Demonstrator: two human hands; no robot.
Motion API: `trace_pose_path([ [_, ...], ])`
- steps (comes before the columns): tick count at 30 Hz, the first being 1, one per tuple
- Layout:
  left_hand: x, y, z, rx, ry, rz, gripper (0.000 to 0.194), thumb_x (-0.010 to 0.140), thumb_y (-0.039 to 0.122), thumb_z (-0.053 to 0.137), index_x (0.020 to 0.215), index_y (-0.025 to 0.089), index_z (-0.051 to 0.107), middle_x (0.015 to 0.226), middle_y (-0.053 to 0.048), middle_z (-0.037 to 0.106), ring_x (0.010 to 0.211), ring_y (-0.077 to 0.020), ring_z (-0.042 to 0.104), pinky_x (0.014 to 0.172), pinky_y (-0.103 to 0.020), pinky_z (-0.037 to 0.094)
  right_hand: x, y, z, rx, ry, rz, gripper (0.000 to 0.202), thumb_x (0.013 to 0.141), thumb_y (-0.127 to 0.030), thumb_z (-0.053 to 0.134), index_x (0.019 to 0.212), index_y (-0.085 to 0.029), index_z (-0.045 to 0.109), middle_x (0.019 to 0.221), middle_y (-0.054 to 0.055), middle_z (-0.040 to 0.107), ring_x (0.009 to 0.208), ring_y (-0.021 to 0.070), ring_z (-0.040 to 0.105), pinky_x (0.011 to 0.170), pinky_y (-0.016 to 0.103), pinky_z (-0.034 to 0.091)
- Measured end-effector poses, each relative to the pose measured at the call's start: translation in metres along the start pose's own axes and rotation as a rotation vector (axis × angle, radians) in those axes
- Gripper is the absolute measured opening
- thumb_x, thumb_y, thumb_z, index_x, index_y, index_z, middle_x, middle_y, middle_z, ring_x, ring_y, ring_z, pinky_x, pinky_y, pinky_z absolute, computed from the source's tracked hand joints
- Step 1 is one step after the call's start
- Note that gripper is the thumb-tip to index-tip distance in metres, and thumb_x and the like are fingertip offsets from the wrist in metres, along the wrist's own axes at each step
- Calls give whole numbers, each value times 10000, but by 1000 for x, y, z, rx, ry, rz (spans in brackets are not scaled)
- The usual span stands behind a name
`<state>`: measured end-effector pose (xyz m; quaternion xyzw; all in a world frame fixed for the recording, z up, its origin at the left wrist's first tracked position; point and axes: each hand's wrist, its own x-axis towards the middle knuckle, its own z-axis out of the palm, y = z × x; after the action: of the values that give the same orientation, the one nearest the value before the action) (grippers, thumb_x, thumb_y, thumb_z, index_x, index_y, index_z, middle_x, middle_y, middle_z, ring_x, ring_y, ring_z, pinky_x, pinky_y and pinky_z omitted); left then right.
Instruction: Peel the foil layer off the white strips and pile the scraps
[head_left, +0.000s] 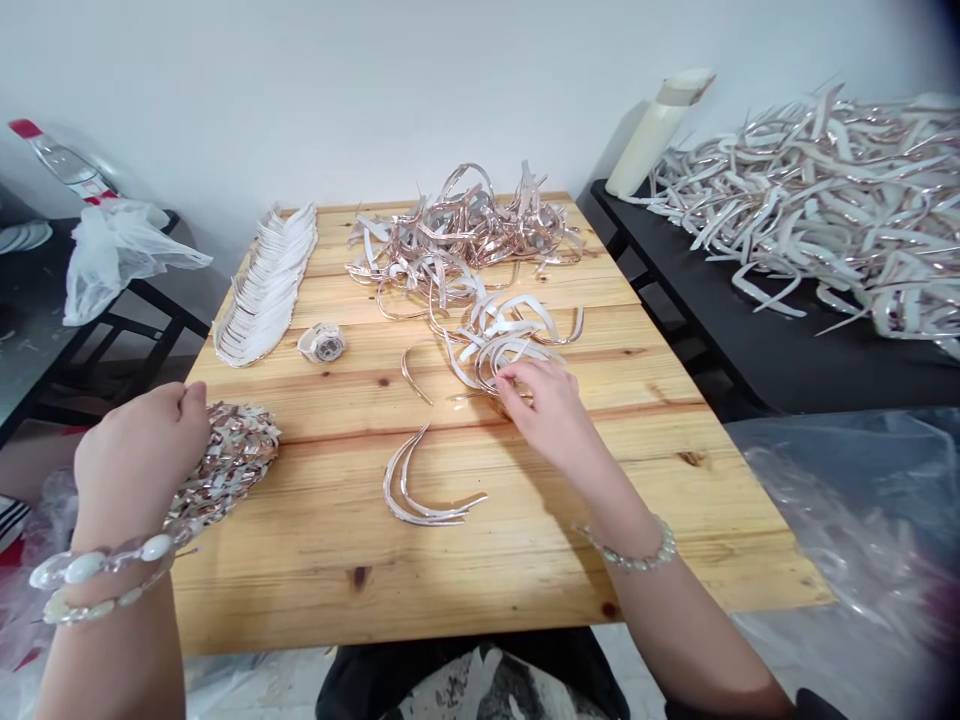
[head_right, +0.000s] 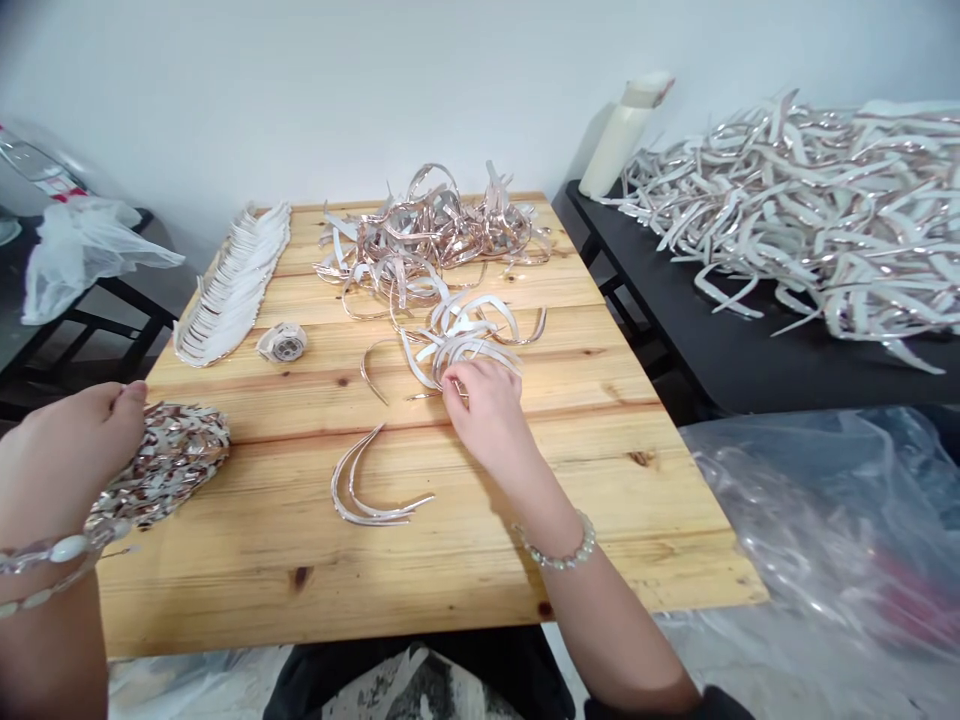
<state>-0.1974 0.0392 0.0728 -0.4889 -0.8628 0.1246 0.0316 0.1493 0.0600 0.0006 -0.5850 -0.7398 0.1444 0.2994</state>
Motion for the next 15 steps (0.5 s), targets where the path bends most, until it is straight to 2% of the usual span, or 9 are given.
trace_pose_path([
  [5,-7,-12,7,-65,96,15,487,900,444,144,768,206,548,810,-155,654,815,-349,634,609,-381,426,3,10,-1,68,20,-20,168,871,-210,487,782,-188,627,871,92,675,887,252,581,836,387,404],
  [8,-10,-16,11,-146,164,41,501,900,487,69,738,237,471,797,-144,621,856,-375,631,620,-419,418,4,12,-2,94,17,-2,167,869,-222,486,783,-190,626,862,91,678,883,252,587,841,393,414],
  [11,-11,-15,14,-173,150,35,461,902,483,100,737,229,448,912,-160,634,954,-382,614,703,-456,460,6,14,-3,105,17,19,160,860,-228,489,787,-189,626,854,90,681,877,254,594,823,390,425],
  [15,-17,-10,18,-202,227,21,494,894,460,196,949,134,563,1041,-216,633,1083,-392,564,897,-510,453,7,14,-5,150,54,20,146,847,-238,502,784,-189,625,825,73,683,824,237,608,786,365,441],
])
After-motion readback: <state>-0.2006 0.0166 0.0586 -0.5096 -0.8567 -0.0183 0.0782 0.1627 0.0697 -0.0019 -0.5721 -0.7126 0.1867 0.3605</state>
